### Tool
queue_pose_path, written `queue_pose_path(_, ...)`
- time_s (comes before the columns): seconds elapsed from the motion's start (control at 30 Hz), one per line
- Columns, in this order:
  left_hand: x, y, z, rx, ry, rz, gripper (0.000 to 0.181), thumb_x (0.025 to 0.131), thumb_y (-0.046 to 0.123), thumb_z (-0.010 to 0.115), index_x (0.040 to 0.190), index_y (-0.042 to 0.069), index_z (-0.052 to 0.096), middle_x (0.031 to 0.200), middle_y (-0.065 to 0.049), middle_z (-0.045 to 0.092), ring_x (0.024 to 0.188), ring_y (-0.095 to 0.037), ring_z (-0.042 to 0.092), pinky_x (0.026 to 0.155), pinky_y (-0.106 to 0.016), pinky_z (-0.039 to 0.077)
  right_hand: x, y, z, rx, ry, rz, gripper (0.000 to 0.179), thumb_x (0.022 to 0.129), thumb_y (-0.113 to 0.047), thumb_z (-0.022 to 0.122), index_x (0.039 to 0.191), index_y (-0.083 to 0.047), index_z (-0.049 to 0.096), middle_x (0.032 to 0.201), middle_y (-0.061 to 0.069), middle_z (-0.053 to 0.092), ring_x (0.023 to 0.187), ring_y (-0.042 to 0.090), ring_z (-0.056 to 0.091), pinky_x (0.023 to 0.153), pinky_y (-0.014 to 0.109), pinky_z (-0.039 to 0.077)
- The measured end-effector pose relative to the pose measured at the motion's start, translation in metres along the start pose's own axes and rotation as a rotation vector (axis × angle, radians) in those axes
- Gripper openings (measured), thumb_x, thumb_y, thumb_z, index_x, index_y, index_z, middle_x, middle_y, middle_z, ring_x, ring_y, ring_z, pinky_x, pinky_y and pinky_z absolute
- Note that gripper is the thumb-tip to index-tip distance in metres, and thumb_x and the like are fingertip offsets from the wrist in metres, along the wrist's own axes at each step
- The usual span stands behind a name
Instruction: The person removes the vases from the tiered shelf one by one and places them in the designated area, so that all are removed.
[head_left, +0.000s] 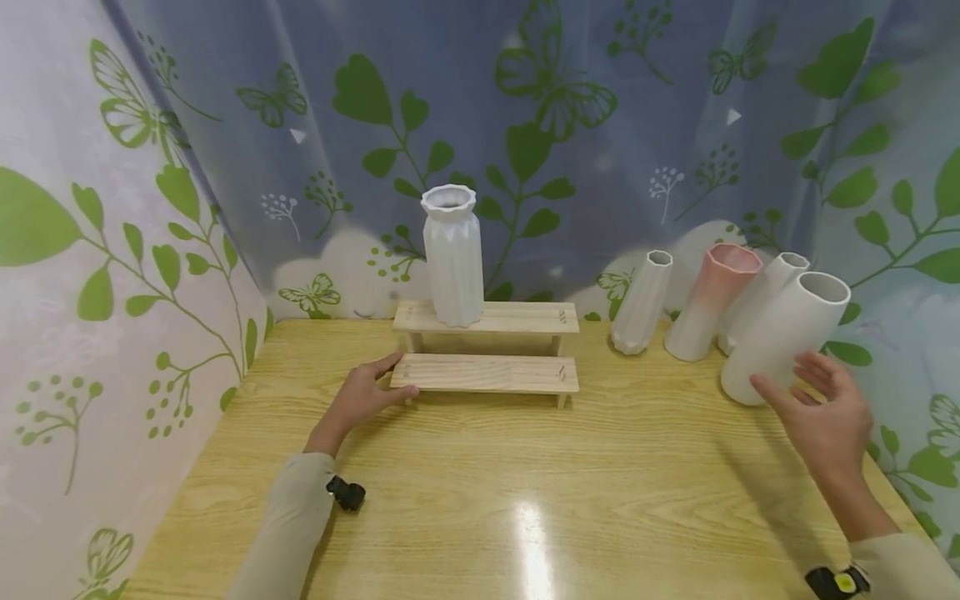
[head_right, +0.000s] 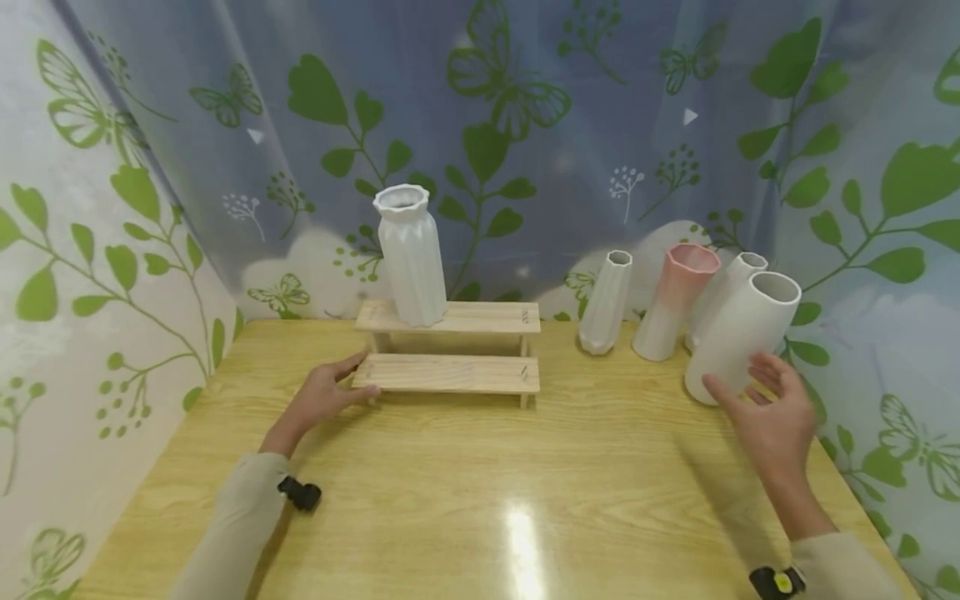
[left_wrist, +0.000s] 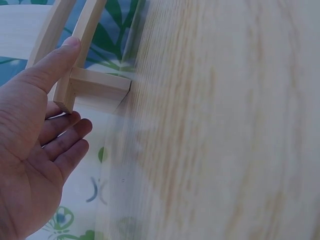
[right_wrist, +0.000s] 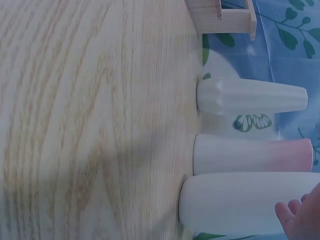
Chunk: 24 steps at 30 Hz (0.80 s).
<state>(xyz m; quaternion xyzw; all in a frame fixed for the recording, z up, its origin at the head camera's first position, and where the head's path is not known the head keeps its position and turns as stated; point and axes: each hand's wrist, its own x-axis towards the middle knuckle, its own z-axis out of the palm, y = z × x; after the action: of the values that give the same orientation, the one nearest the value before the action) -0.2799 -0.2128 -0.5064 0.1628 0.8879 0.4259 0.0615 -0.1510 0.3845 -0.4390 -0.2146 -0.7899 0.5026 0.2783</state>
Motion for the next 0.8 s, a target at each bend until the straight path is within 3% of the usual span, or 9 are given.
queue_pose_path(0.47, -0.001, 0.001, 0.0, -0.01, -0.01, -0.001, 0.094, 0.087, 0.053, 0.078, 0.16, 0.01, 0.037, 0.162, -0.017, 0.035, 0.144, -0.046, 0.039, 0.109, -0.06, 0.042, -0.004, -0.02, 0.022, -0.033, -0.116, -0.146, 0.068, 0.081, -0.017, 0.089, 0.142, -0.01, 0.059, 0.132, -0.002, 0.062, 0.111, -0.002, 0.058, 0.085, 0.005, 0.048)
queue_pose_path(0.8, -0.002, 0.0, 0.0, 0.0, -0.01, -0.001, 0.094, 0.087, 0.053, 0.078, 0.16, 0.011, 0.037, 0.162, -0.016, 0.035, 0.144, -0.045, 0.039, 0.109, -0.059, 0.042, -0.002, -0.039, 0.044, -0.007, -0.202, -0.24, 0.067, 0.081, -0.017, 0.089, 0.14, -0.007, 0.06, 0.124, -0.01, 0.064, 0.104, -0.009, 0.058, 0.084, 0.007, 0.05)
